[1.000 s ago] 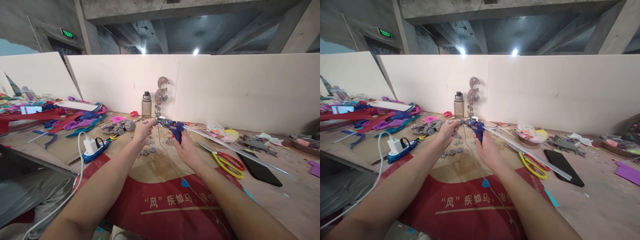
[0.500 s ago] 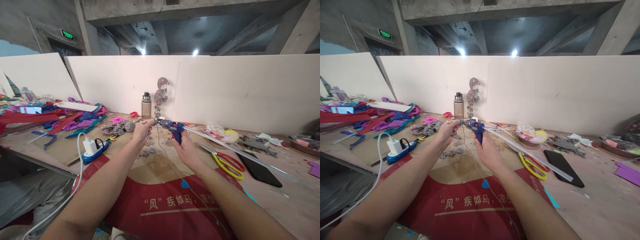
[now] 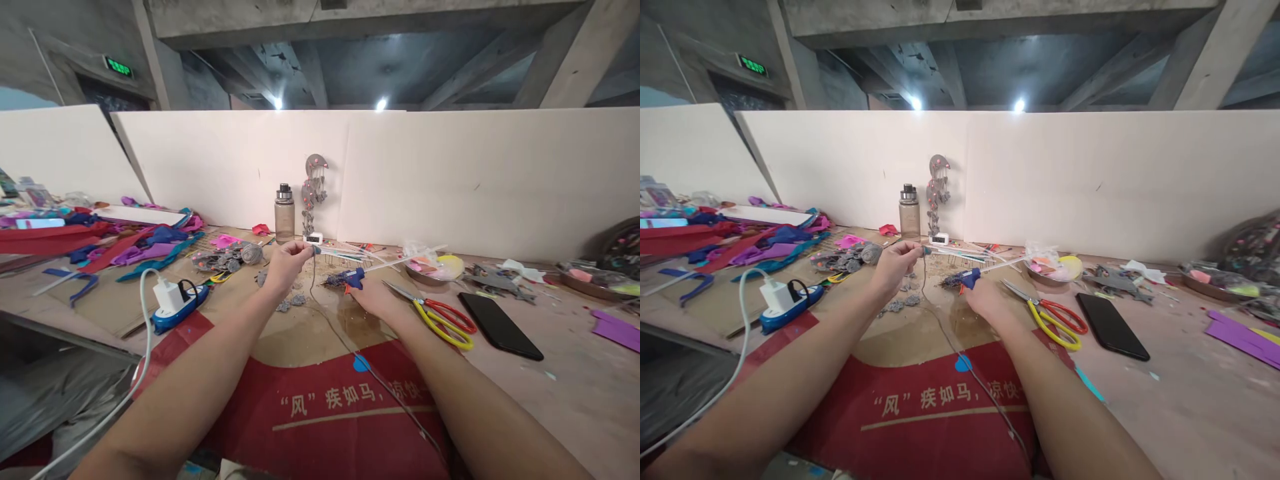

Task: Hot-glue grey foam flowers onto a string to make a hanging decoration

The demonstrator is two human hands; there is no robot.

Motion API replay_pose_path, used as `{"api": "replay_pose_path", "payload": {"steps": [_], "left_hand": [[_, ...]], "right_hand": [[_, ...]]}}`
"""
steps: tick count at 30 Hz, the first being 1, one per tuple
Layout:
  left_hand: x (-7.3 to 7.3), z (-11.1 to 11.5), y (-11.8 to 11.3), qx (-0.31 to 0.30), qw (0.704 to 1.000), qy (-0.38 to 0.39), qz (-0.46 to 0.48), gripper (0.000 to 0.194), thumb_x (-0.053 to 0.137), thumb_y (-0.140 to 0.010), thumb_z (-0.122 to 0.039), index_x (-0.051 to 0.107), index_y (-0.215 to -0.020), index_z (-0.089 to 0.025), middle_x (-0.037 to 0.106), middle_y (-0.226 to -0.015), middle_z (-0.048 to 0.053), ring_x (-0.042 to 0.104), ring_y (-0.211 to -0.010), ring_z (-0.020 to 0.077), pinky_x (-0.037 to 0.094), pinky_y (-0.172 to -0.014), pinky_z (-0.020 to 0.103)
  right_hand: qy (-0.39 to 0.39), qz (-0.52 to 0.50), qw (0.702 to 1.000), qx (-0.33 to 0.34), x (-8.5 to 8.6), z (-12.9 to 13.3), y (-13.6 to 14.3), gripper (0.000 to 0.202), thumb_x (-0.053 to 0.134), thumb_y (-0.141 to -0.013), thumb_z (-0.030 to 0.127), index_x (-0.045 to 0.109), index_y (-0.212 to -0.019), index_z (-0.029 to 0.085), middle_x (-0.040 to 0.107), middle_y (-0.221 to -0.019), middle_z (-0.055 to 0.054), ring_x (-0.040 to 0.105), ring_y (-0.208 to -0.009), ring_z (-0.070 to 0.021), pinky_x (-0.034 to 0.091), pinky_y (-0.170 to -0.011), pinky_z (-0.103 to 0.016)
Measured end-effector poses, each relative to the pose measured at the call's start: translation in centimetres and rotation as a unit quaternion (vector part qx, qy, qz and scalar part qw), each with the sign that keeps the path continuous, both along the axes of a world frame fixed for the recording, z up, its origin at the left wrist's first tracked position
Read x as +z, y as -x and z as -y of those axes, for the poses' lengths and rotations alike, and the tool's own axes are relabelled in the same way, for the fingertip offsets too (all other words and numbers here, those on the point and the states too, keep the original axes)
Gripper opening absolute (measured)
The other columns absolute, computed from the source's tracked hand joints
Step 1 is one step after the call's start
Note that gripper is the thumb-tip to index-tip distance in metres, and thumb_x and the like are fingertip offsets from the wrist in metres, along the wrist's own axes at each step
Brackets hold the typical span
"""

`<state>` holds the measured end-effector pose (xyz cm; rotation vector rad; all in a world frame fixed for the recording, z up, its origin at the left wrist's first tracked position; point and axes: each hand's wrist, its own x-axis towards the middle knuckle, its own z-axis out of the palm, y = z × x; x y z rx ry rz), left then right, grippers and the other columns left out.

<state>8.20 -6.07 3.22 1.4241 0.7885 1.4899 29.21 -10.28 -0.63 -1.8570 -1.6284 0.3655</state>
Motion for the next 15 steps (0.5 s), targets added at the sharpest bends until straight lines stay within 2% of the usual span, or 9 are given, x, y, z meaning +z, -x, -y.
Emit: {"api": "replay_pose_path", "payload": {"steps": [3,5,7,9,11,13,15], "left_hand": [[0.2,0.9,-0.4,0.044,0.995,-0.071,-0.059,0.012,0.067,-0.069,-0.027,0.063,-0.067,-0.016,0.051,-0.058,-0.003,0.035,-0.049,0.0066,0.026,-0.048,0.021],[0.3,1.6,-0.7,0.075,0.987,-0.112,-0.086,0.007,0.067,-0.069,-0.023,0.065,-0.066,-0.017,0.053,-0.059,-0.002,0.039,-0.053,0.0084,0.029,-0.051,0.021],[0.5,2.1,-0.9,0.102,0.978,-0.152,-0.102,0.004,0.067,-0.068,-0.020,0.066,-0.065,-0.018,0.056,-0.063,-0.001,0.042,-0.057,0.0097,0.032,-0.055,0.022],[0.5,2.5,-1.1,0.117,0.968,-0.190,-0.117,0.003,0.067,-0.067,-0.016,0.067,-0.064,-0.018,0.058,-0.067,0.000,0.044,-0.061,0.0104,0.034,-0.059,0.022],[0.4,2.7,-1.2,0.118,0.965,-0.201,-0.123,0.004,0.067,-0.067,-0.015,0.067,-0.065,-0.019,0.058,-0.068,0.000,0.045,-0.061,0.0107,0.035,-0.061,0.022],[0.2,2.7,-1.3,0.107,0.972,-0.177,-0.110,0.002,0.066,-0.068,-0.017,0.067,-0.067,-0.019,0.059,-0.067,0.000,0.047,-0.060,0.0109,0.037,-0.060,0.022],[-0.1,2.5,-1.5,0.092,0.982,-0.140,-0.089,0.002,0.066,-0.069,-0.020,0.067,-0.069,-0.018,0.059,-0.065,-0.001,0.049,-0.059,0.0107,0.038,-0.059,0.022]], "right_hand": [[-0.135,0.030,0.990,-0.017,0.9,0.9,1.1,0.023,0.065,-0.068,0.032,0.045,-0.062,0.023,0.060,-0.070,-0.009,0.060,-0.081,-0.0255,0.045,-0.078,-0.040],[-0.204,-0.038,0.978,-0.001,2.0,1.6,2.6,0.018,0.060,-0.072,0.033,0.046,-0.075,0.022,0.062,-0.084,-0.008,0.058,-0.086,-0.0233,0.045,-0.081,-0.040],[-0.196,-0.199,0.958,0.069,2.9,2.2,4.6,0.022,0.056,-0.075,0.036,0.044,-0.086,0.022,0.062,-0.094,-0.006,0.058,-0.085,-0.0190,0.047,-0.077,-0.036],[-0.167,-0.385,0.899,0.121,3.5,2.6,6.4,0.032,0.060,-0.071,0.035,0.039,-0.092,0.024,0.063,-0.097,-0.003,0.060,-0.083,-0.0158,0.047,-0.074,-0.032],[-0.130,-0.510,0.836,0.155,3.7,2.8,7.7,0.041,0.064,-0.066,0.031,0.034,-0.093,0.025,0.063,-0.089,0.001,0.060,-0.076,-0.0133,0.048,-0.073,-0.030],[-0.105,-0.560,0.805,0.164,3.7,2.9,8.3,0.043,0.066,-0.064,0.029,0.034,-0.093,0.025,0.058,-0.077,0.007,0.055,-0.063,-0.0100,0.048,-0.068,-0.028],[-0.107,-0.554,0.811,0.157,3.6,2.9,8.3,0.039,0.067,-0.064,0.032,0.038,-0.090,0.025,0.050,-0.070,0.009,0.045,-0.057,-0.0075,0.044,-0.059,-0.024]]}}
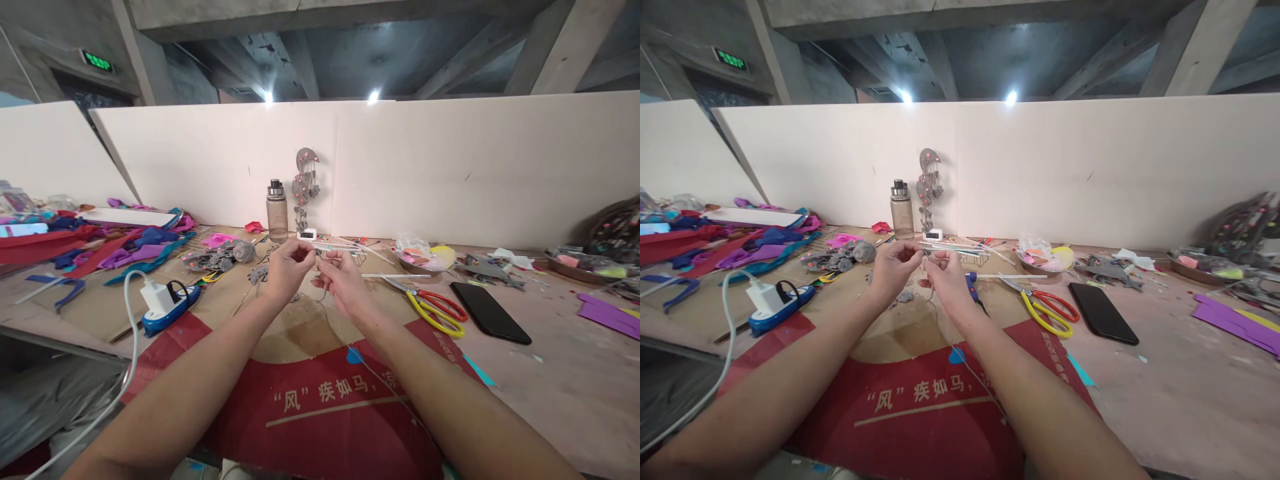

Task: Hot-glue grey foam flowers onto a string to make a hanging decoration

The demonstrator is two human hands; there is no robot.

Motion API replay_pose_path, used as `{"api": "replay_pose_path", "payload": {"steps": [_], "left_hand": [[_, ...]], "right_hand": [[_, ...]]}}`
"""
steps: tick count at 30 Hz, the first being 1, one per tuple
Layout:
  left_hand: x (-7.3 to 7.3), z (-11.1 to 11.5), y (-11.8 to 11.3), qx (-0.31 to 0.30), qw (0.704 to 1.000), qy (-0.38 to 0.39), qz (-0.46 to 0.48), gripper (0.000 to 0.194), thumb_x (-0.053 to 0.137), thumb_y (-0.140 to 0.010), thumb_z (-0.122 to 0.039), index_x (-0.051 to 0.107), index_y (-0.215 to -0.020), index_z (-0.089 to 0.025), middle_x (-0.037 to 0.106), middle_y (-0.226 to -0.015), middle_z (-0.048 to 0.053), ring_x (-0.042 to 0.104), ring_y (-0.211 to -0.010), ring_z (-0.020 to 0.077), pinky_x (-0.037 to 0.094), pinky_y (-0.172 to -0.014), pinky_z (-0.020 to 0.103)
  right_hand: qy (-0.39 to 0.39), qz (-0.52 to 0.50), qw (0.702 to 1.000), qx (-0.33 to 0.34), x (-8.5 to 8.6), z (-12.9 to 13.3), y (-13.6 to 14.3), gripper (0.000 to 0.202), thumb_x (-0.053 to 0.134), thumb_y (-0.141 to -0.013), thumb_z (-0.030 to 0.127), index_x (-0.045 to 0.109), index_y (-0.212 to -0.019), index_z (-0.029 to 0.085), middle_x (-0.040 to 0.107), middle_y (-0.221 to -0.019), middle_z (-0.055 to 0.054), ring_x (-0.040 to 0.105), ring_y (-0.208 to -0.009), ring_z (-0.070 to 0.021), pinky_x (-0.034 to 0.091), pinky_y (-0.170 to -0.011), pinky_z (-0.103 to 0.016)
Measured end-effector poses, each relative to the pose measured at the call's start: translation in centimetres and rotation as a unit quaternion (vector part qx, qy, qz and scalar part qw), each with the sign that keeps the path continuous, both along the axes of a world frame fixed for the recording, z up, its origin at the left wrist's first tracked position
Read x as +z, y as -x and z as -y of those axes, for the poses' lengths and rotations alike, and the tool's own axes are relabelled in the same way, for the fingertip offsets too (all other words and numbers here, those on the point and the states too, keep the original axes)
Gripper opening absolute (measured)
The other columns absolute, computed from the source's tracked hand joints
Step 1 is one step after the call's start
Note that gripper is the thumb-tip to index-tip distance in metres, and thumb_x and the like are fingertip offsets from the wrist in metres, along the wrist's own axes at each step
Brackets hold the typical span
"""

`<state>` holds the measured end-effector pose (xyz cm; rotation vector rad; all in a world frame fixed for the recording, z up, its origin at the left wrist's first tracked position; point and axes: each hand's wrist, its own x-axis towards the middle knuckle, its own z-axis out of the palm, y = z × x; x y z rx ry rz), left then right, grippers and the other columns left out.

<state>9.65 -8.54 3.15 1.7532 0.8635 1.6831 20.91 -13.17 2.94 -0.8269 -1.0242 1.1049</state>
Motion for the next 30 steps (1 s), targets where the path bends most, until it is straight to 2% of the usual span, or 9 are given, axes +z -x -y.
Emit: {"api": "replay_pose_path", "payload": {"steps": [4,8,13,21,26,30], "left_hand": [[-0.5,-0.5,-0.3,-0.045,0.997,0.048,0.033,0.006,0.064,-0.071,-0.023,0.064,-0.069,-0.017,0.057,-0.061,-0.002,0.048,-0.053,0.0089,0.038,-0.054,0.021],[-0.7,-0.5,-0.8,-0.093,0.991,0.075,0.067,0.007,0.064,-0.070,-0.023,0.062,-0.068,-0.017,0.055,-0.058,-0.003,0.048,-0.052,0.0082,0.039,-0.055,0.022],[-0.5,-0.1,-1.0,-0.120,0.981,0.114,0.103,0.009,0.067,-0.067,-0.023,0.060,-0.066,-0.016,0.053,-0.059,-0.003,0.047,-0.051,0.0070,0.038,-0.054,0.022],[-0.3,0.3,-1.1,-0.168,0.966,0.148,0.132,0.013,0.069,-0.066,-0.023,0.059,-0.063,-0.016,0.053,-0.059,-0.003,0.046,-0.051,0.0065,0.037,-0.054,0.022],[0.1,0.6,-1.1,-0.220,0.946,0.179,0.157,0.013,0.070,-0.065,-0.022,0.059,-0.063,-0.015,0.052,-0.057,-0.003,0.046,-0.050,0.0058,0.036,-0.052,0.021],[0.2,0.3,-0.7,-0.274,0.924,0.233,0.131,0.020,0.077,-0.063,-0.027,0.062,-0.066,-0.013,0.055,-0.059,-0.001,0.049,-0.053,0.0067,0.040,-0.054,0.021]], "right_hand": [[-0.022,0.062,0.997,-0.047,-0.4,-0.4,-0.5,0.025,0.065,-0.069,0.039,0.048,-0.078,0.022,0.042,-0.067,0.008,0.035,-0.056,-0.0069,0.030,-0.047,-0.019],[-0.028,0.094,0.990,-0.102,-0.9,-1.1,-0.8,0.024,0.065,-0.069,0.039,0.052,-0.074,0.020,0.047,-0.066,0.006,0.038,-0.058,-0.0080,0.030,-0.049,-0.021],[-0.019,0.090,0.987,-0.131,-1.0,-1.2,-1.1,0.027,0.068,-0.066,0.041,0.056,-0.074,0.019,0.049,-0.065,0.005,0.039,-0.057,-0.0083,0.029,-0.050,-0.022],[-0.005,0.074,0.988,-0.136,-0.6,-0.8,-1.2,0.025,0.070,-0.066,0.039,0.055,-0.073,0.019,0.047,-0.063,0.006,0.038,-0.056,-0.0074,0.030,-0.050,-0.021],[0.009,0.047,0.995,-0.083,0.0,-0.6,-1.5,0.027,0.070,-0.064,0.038,0.061,-0.081,0.019,0.050,-0.064,0.007,0.036,-0.052,-0.0060,0.026,-0.047,-0.021],[0.022,0.046,0.996,-0.073,0.3,-0.5,-2.1,0.024,0.071,-0.060,0.035,0.060,-0.071,0.017,0.053,-0.062,0.006,0.035,-0.050,-0.0053,0.023,-0.046,-0.022]]}}
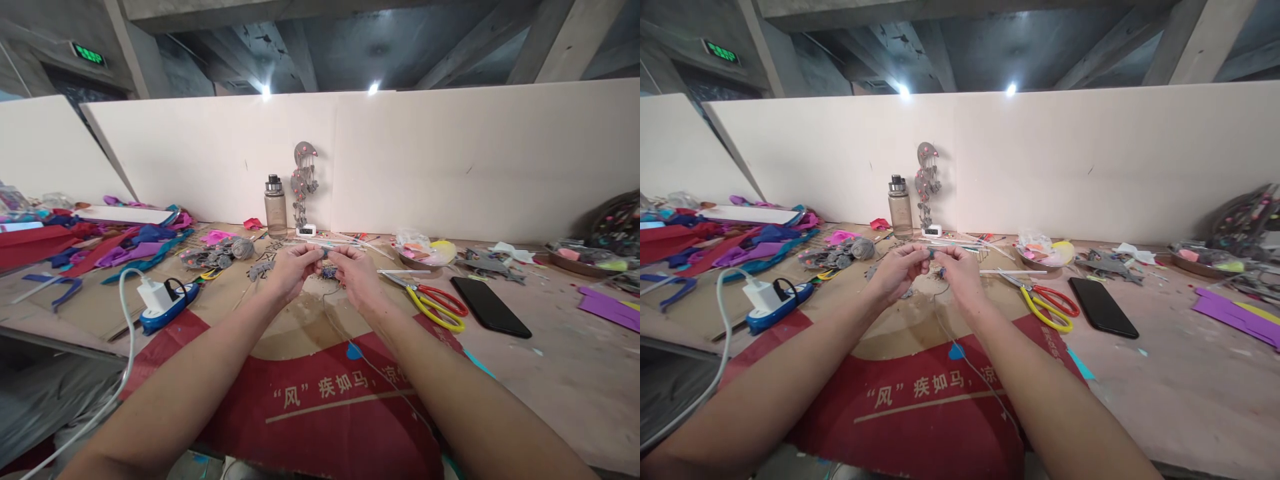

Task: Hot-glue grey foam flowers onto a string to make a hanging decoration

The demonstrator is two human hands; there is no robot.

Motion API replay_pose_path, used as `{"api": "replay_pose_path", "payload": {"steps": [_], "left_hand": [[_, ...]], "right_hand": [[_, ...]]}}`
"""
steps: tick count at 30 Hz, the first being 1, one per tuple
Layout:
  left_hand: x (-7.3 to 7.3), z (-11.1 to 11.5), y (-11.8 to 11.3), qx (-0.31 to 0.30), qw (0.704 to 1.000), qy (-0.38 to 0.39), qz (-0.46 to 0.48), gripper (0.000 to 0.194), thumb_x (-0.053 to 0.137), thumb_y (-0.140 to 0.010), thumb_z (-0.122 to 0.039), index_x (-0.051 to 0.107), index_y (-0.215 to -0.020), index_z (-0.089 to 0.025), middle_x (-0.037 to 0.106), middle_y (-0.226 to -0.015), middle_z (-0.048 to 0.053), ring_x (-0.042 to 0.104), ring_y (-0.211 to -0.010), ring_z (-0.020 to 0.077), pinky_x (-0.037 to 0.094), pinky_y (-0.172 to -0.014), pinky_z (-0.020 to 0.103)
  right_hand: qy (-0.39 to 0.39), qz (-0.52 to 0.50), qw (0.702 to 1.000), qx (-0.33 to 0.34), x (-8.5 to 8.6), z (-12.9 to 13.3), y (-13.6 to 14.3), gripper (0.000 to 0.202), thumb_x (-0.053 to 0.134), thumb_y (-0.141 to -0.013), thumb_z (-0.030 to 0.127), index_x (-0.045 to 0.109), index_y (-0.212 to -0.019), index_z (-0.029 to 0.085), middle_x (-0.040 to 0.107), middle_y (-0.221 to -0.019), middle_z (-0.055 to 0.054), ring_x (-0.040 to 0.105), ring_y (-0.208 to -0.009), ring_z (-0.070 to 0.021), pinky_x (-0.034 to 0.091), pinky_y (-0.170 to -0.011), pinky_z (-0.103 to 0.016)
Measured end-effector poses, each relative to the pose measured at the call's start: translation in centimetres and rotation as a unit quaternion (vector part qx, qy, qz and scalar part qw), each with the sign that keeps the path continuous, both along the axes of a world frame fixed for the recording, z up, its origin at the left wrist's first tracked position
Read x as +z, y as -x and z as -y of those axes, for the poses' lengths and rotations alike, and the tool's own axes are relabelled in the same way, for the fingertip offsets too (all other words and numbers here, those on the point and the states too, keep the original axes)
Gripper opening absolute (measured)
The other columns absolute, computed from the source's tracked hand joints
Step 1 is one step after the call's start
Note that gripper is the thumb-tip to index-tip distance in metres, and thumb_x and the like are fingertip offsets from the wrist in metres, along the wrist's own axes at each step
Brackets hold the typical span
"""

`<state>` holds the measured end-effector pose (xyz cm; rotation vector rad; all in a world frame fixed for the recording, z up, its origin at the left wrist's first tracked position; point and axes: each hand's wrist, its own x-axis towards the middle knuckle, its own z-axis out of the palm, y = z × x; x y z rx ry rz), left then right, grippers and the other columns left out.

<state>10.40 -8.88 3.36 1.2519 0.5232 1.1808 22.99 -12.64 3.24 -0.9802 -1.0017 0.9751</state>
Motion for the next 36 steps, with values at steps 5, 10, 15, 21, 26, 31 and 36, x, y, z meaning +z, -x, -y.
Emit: {"api": "replay_pose_path", "payload": {"steps": [5,10,15,21,26,31,36], "left_hand": [[0.2,-0.3,0.6,-0.050,0.997,0.022,-0.052,0.023,0.079,-0.063,-0.027,0.066,-0.074,-0.012,0.061,-0.061,0.002,0.054,-0.054,0.0085,0.043,-0.055,0.022],[0.7,-0.1,0.9,-0.055,0.995,0.000,-0.088,0.026,0.077,-0.066,-0.029,0.069,-0.083,-0.011,0.064,-0.063,0.004,0.058,-0.056,0.0105,0.047,-0.057,0.024],[0.3,-0.4,0.9,-0.020,0.981,-0.064,-0.183,0.022,0.075,-0.069,-0.030,0.070,-0.080,-0.011,0.064,-0.058,0.003,0.056,-0.050,0.0093,0.047,-0.053,0.022],[-0.1,-1.0,1.0,0.033,0.974,-0.103,-0.200,0.018,0.072,-0.071,-0.029,0.065,-0.071,-0.013,0.063,-0.054,0.002,0.055,-0.046,0.0092,0.046,-0.048,0.021],[0.0,-1.1,1.1,0.075,0.982,-0.085,-0.152,0.020,0.072,-0.070,-0.029,0.061,-0.065,-0.013,0.062,-0.053,0.002,0.053,-0.044,0.0080,0.043,-0.046,0.020],[0.2,-0.6,0.8,0.070,0.984,-0.078,-0.146,0.018,0.070,-0.070,-0.027,0.060,-0.065,-0.013,0.062,-0.053,0.002,0.052,-0.044,0.0079,0.042,-0.046,0.020],[0.2,-0.2,0.6,0.057,0.980,-0.085,-0.170,0.016,0.068,-0.071,-0.026,0.062,-0.064,-0.013,0.062,-0.052,0.002,0.051,-0.043,0.0081,0.042,-0.046,0.020]], "right_hand": [[0.027,0.054,0.998,-0.014,-0.1,-0.1,-1.0,0.019,0.064,-0.062,0.035,0.055,-0.064,0.018,0.040,-0.051,0.008,0.028,-0.046,-0.0054,0.020,-0.045,-0.022],[0.025,0.157,0.987,-0.030,-0.5,-0.5,-1.9,0.015,0.057,-0.066,0.033,0.054,-0.063,0.019,0.039,-0.052,0.007,0.032,-0.048,-0.0069,0.024,-0.047,-0.023],[0.010,0.316,0.947,-0.063,-0.2,-0.2,-2.1,0.012,0.054,-0.069,0.030,0.057,-0.068,0.019,0.046,-0.054,0.006,0.039,-0.051,-0.0093,0.028,-0.050,-0.024],[-0.069,0.409,0.905,-0.099,0.1,0.6,-1.3,0.009,0.053,-0.074,0.027,0.056,-0.079,0.019,0.050,-0.065,0.004,0.045,-0.062,-0.0119,0.033,-0.060,-0.025],[-0.080,0.363,0.925,-0.081,-0.2,0.6,-1.0,0.023,0.056,-0.073,0.030,0.052,-0.093,0.019,0.049,-0.070,0.004,0.047,-0.064,-0.0126,0.037,-0.063,-0.026],[-0.061,0.326,0.940,-0.077,-0.2,0.4,-1.1,0.023,0.055,-0.076,0.032,0.057,-0.094,0.018,0.053,-0.068,0.003,0.049,-0.063,-0.0130,0.038,-0.062,-0.026],[-0.059,0.346,0.932,-0.086,-0.2,0.4,-1.4,0.020,0.052,-0.079,0.033,0.063,-0.085,0.018,0.060,-0.072,0.001,0.049,-0.062,-0.0123,0.036,-0.061,-0.026]]}}
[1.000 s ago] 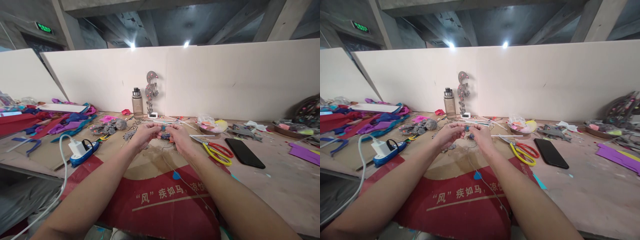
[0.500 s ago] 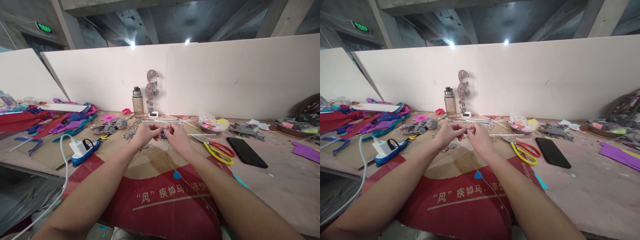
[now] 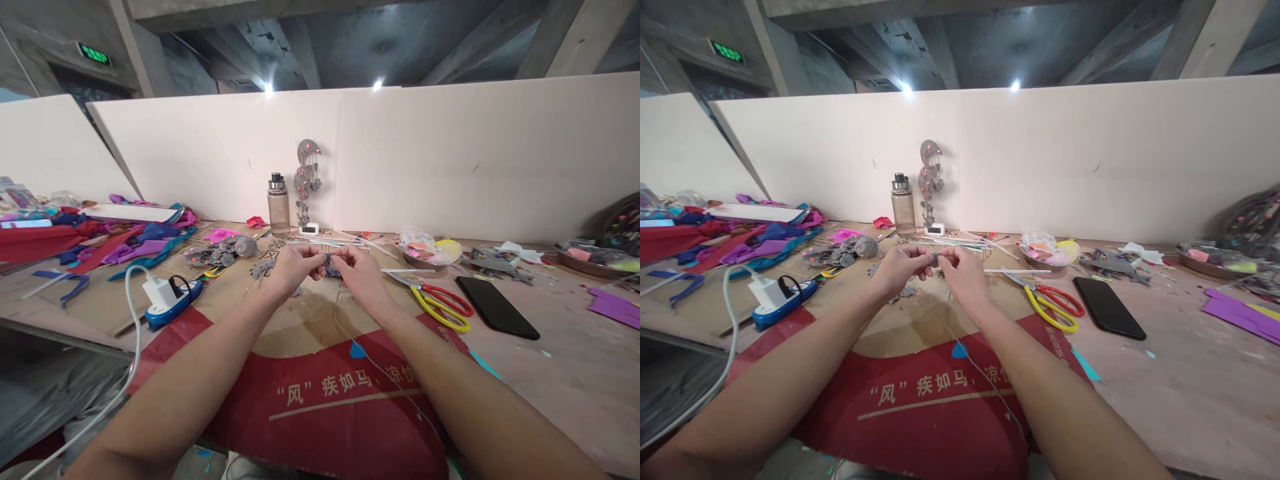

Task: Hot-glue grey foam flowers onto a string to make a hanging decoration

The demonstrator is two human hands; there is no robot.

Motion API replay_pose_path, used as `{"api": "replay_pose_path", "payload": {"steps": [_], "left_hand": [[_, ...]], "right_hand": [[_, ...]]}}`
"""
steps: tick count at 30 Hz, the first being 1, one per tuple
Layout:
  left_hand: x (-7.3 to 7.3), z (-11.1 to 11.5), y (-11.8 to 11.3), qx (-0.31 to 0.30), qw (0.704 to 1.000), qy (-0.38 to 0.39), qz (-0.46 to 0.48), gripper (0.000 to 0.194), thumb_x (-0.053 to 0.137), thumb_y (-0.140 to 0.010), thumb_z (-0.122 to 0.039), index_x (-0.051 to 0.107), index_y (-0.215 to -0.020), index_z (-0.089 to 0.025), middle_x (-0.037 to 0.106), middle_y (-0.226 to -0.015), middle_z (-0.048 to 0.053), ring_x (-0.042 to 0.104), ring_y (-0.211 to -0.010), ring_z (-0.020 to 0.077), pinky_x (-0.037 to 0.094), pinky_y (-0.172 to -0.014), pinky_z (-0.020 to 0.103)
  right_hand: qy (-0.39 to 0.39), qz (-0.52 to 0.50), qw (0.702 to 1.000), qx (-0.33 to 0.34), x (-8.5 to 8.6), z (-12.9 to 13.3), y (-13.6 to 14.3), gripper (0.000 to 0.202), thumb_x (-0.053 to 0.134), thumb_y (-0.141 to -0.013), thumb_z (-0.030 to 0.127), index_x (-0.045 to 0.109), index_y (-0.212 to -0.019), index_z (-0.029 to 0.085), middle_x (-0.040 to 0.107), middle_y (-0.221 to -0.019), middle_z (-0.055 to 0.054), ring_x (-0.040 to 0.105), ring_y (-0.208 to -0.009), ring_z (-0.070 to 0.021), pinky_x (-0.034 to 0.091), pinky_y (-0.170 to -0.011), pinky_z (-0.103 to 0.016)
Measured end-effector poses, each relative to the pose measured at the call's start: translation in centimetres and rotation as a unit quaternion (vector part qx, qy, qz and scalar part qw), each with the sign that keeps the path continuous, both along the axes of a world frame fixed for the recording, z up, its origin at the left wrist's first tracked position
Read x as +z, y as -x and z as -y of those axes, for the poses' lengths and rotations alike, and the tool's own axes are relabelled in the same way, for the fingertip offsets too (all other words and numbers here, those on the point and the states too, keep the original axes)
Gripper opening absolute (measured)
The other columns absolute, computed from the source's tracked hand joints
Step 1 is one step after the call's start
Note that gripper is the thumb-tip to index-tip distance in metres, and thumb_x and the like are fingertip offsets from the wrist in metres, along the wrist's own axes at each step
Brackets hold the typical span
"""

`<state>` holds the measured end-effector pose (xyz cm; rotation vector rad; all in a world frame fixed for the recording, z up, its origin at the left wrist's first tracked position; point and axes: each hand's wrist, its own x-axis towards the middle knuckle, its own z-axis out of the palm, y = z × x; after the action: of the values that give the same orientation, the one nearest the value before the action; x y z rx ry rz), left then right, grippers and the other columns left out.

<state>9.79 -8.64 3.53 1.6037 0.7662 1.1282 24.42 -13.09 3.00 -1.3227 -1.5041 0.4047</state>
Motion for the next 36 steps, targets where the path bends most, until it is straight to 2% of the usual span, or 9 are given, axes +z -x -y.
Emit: {"api": "replay_pose_path", "payload": {"steps": [5,11,15,20,24,27,29,33,36], "left_hand": [[-0.1,-0.3,0.2,-0.049,0.998,0.026,-0.014,0.015,0.069,-0.071,-0.027,0.065,-0.067,-0.013,0.062,-0.053,0.002,0.053,-0.046,0.0080,0.044,-0.048,0.020],[0.2,-0.4,0.5,-0.074,0.995,0.037,-0.048,0.014,0.068,-0.072,-0.026,0.068,-0.074,-0.012,0.066,-0.059,0.003,0.057,-0.051,0.0087,0.047,-0.053,0.021],[-0.3,-0.6,0.4,-0.038,0.997,-0.007,-0.067,0.013,0.068,-0.071,-0.026,0.066,-0.072,-0.013,0.065,-0.056,0.002,0.057,-0.049,0.0096,0.046,-0.050,0.020],[-0.7,-2.1,1.2,0.078,0.993,-0.073,-0.044,0.017,0.067,-0.073,-0.030,0.065,-0.071,-0.013,0.066,-0.058,0.003,0.055,-0.046,0.0089,0.044,-0.047,0.020],[-0.8,-3.4,2.1,0.172,0.982,-0.075,0.022,0.019,0.068,-0.072,-0.031,0.066,-0.071,-0.013,0.065,-0.057,0.003,0.056,-0.046,0.0097,0.045,-0.047,0.020],[-0.8,-4.1,2.6,0.177,0.975,-0.025,0.134,0.021,0.073,-0.067,-0.031,0.066,-0.072,-0.013,0.063,-0.059,0.001,0.057,-0.050,0.0088,0.043,-0.047,0.018],[-0.6,-4.4,2.8,0.143,0.959,0.040,0.241,0.023,0.076,-0.063,-0.029,0.065,-0.075,-0.013,0.065,-0.067,0.000,0.058,-0.053,0.0070,0.042,-0.046,0.016],[-0.2,-5.0,3.4,0.057,0.912,0.142,0.380,0.025,0.077,-0.063,-0.025,0.060,-0.077,-0.014,0.062,-0.070,-0.003,0.050,-0.049,0.0021,0.035,-0.041,0.013],[0.1,-5.2,3.7,0.036,0.897,0.147,0.416,0.024,0.077,-0.064,-0.021,0.055,-0.073,-0.014,0.051,-0.061,-0.007,0.045,-0.047,0.0008,0.029,-0.038,0.012]], "right_hand": [[0.009,0.038,0.999,-0.028,0.3,0.2,-0.2,0.014,0.052,-0.078,0.028,0.060,-0.072,0.018,0.057,-0.064,0.002,0.047,-0.059,-0.0118,0.034,-0.059,-0.025],[0.011,0.061,0.998,-0.033,0.5,0.2,-0.2,0.010,0.051,-0.077,0.023,0.058,-0.070,0.019,0.056,-0.062,0.002,0.047,-0.058,-0.0119,0.034,-0.059,-0.025],[-0.005,0.084,0.996,-0.033,0.2,0.1,0.0,0.009,0.051,-0.078,0.023,0.058,-0.074,0.018,0.060,-0.071,0.000,0.050,-0.066,-0.0132,0.036,-0.065,-0.026],[0.006,0.033,0.999,0.009,-0.6,0.2,0.6,0.020,0.047,-0.085,0.030,0.056,-0.098,0.018,0.062,-0.087,-0.003,0.055,-0.078,-0.0155,0.040,-0.073,-0.028],[0.013,0.054,0.993,0.102,-1.2,1.1,2.1,0.021,0.039,-0.090,0.023,0.060,-0.093,0.019,0.060,-0.078,0.000,0.054,-0.075,-0.0144,0.040,-0.072,-0.026],[-0.021,0.144,0.974,0.174,-1.4,2.5,3.7,0.021,0.042,-0.091,0.019,0.062,-0.085,0.020,0.062,-0.081,-0.001,0.054,-0.079,-0.0142,0.038,-0.074,-0.026],[-0.028,0.202,0.960,0.192,-1.4,3.2,4.4,0.023,0.044,-0.091,0.018,0.062,-0.077,0.020,0.063,-0.082,-0.002,0.053,-0.081,-0.0147,0.037,-0.074,-0.026],[0.034,0.188,0.970,0.152,-1.1,2.7,3.5,0.024,0.044,-0.090,0.020,0.059,-0.073,0.019,0.062,-0.074,-0.001,0.053,-0.073,-0.0138,0.035,-0.068,-0.025],[0.069,0.149,0.986,0.026,-1.0,0.9,0.7,0.021,0.043,-0.090,0.025,0.059,-0.079,0.019,0.064,-0.077,-0.002,0.055,-0.072,-0.0149,0.036,-0.067,-0.026]]}}
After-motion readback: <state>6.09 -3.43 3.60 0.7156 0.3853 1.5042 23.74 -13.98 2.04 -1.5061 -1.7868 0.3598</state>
